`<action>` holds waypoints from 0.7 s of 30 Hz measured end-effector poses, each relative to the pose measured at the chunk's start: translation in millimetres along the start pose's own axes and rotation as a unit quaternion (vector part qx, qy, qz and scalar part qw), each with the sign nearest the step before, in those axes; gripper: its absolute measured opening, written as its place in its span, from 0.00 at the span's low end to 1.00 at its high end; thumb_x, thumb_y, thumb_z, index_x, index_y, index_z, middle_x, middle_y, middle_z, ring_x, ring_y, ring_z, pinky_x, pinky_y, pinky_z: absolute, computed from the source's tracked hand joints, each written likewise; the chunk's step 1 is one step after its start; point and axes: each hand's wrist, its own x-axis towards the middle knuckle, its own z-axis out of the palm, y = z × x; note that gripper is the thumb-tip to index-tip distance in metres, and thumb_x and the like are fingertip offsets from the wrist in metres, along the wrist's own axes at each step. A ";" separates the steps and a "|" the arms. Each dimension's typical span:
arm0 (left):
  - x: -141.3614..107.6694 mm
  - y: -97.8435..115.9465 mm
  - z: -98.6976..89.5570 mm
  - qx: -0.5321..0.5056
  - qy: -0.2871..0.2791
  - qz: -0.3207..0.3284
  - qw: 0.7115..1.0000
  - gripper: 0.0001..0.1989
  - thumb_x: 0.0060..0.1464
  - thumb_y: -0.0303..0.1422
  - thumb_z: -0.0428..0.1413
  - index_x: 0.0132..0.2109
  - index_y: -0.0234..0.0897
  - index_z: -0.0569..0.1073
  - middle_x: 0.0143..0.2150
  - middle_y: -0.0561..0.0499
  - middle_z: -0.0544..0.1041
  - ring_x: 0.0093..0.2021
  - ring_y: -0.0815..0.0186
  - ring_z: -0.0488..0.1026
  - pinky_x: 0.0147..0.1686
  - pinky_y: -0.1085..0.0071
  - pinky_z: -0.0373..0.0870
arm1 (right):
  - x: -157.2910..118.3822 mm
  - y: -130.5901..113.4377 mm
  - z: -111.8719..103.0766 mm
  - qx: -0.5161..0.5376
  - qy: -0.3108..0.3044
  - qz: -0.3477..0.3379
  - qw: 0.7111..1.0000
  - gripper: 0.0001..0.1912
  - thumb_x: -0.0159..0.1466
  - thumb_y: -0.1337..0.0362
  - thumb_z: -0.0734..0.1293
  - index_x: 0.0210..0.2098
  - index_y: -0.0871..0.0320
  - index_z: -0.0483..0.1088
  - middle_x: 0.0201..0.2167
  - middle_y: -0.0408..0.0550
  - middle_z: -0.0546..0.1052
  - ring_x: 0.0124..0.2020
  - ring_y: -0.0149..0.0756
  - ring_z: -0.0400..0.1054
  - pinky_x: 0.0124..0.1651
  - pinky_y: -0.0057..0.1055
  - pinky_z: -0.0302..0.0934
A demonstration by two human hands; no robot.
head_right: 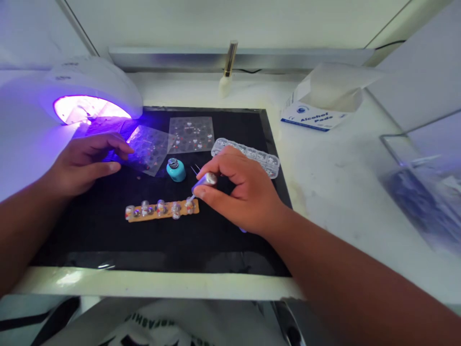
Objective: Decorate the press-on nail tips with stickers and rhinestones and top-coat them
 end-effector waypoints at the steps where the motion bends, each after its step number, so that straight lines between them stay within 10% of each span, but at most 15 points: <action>1: -0.1 0.1 -0.2 0.001 -0.001 0.001 1.000 0.10 0.53 0.29 0.59 0.44 0.38 0.76 0.36 0.53 0.74 0.37 0.67 0.71 0.38 0.69 0.65 | 0.0 -0.4 0.5 -0.005 0.005 0.007 1.000 0.02 0.61 0.66 0.69 0.33 0.54 0.72 0.28 0.41 0.70 0.29 0.31 0.64 0.33 0.33 0.56; 21: 1.0 1.6 -0.2 0.020 0.004 -0.003 1.000 0.09 0.52 0.32 0.59 0.43 0.39 0.77 0.35 0.51 0.75 0.35 0.65 0.71 0.37 0.68 0.68 | 3.5 -2.1 -1.6 0.024 -0.021 0.025 0.999 0.01 0.59 0.63 0.70 0.31 0.52 0.72 0.26 0.42 0.70 0.28 0.34 0.64 0.33 0.36 0.60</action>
